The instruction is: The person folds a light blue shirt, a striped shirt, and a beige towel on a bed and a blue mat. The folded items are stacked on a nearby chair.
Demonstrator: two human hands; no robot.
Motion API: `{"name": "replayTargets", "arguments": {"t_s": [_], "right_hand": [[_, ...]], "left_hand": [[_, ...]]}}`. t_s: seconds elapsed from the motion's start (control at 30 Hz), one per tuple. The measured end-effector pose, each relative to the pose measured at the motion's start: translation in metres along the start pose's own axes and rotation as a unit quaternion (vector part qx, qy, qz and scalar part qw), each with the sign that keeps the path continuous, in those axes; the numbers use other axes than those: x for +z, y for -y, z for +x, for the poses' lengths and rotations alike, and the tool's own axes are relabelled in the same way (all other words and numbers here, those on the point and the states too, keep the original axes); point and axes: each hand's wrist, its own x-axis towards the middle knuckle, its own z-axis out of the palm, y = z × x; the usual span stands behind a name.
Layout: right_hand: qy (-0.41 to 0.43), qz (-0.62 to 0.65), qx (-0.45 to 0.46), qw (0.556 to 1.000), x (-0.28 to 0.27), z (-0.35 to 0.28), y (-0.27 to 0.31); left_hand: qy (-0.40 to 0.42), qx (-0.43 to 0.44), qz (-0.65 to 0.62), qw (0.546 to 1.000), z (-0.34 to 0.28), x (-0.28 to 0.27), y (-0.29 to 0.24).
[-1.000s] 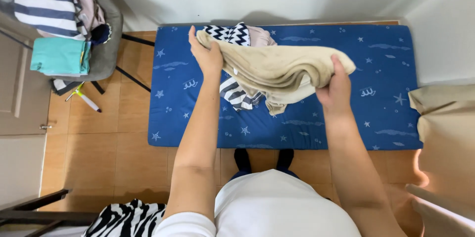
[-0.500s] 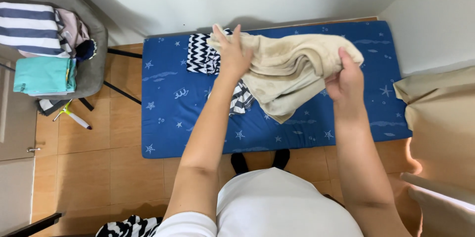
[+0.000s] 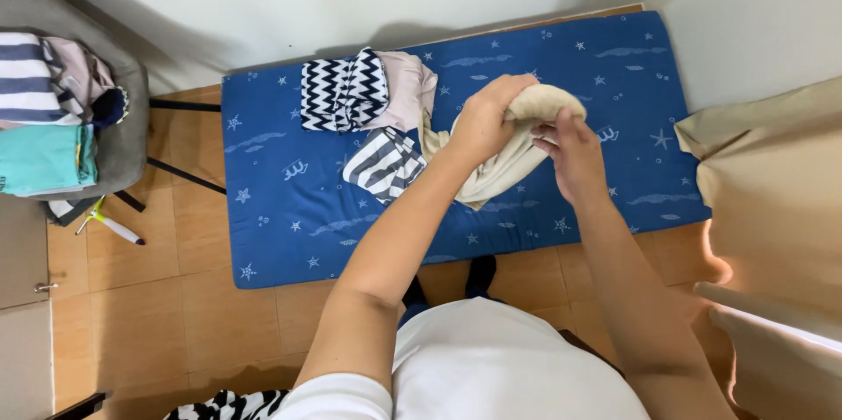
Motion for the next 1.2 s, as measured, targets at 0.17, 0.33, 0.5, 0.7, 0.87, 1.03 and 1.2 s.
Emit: {"name": "replayTargets", "arguments": {"t_s": [0.17, 0.33, 0.5, 0.7, 0.87, 1.03, 1.2], "right_hand": [[-0.074, -0.187, -0.121, 0.972, -0.039, 0.003, -0.058], [-0.039, -0.247, -0.16, 0.955, -0.052, 0.023, -0.084], [0.063, -0.369, -0.153, 0.915, -0.052, 0.047, -0.119], [-0.035, -0.383, -0.079, 0.92, -0.047, 0.065, -0.102], [-0.063, -0.358, -0.096, 0.927, -0.041, 0.063, -0.041], [0.011, -0.439, -0.229, 0.869, -0.07, 0.082, -0.09], [-0.092, -0.203, 0.029, 0.974, -0.099, 0.092, -0.119]], "left_hand": [[-0.022, 0.001, -0.016, 1.0, 0.03, -0.001, -0.041], [-0.021, 0.035, -0.036, 0.999, 0.051, -0.012, -0.081], [-0.063, 0.072, -0.022, 0.995, 0.064, -0.04, -0.113], [-0.152, 0.069, 0.085, 0.982, 0.06, -0.09, -0.118], [-0.215, 0.064, 0.075, 0.972, 0.046, -0.122, -0.128], [-0.254, 0.083, 0.05, 0.963, 0.048, -0.147, -0.137], [-0.291, 0.073, 0.038, 0.953, 0.041, -0.161, -0.115]]}}
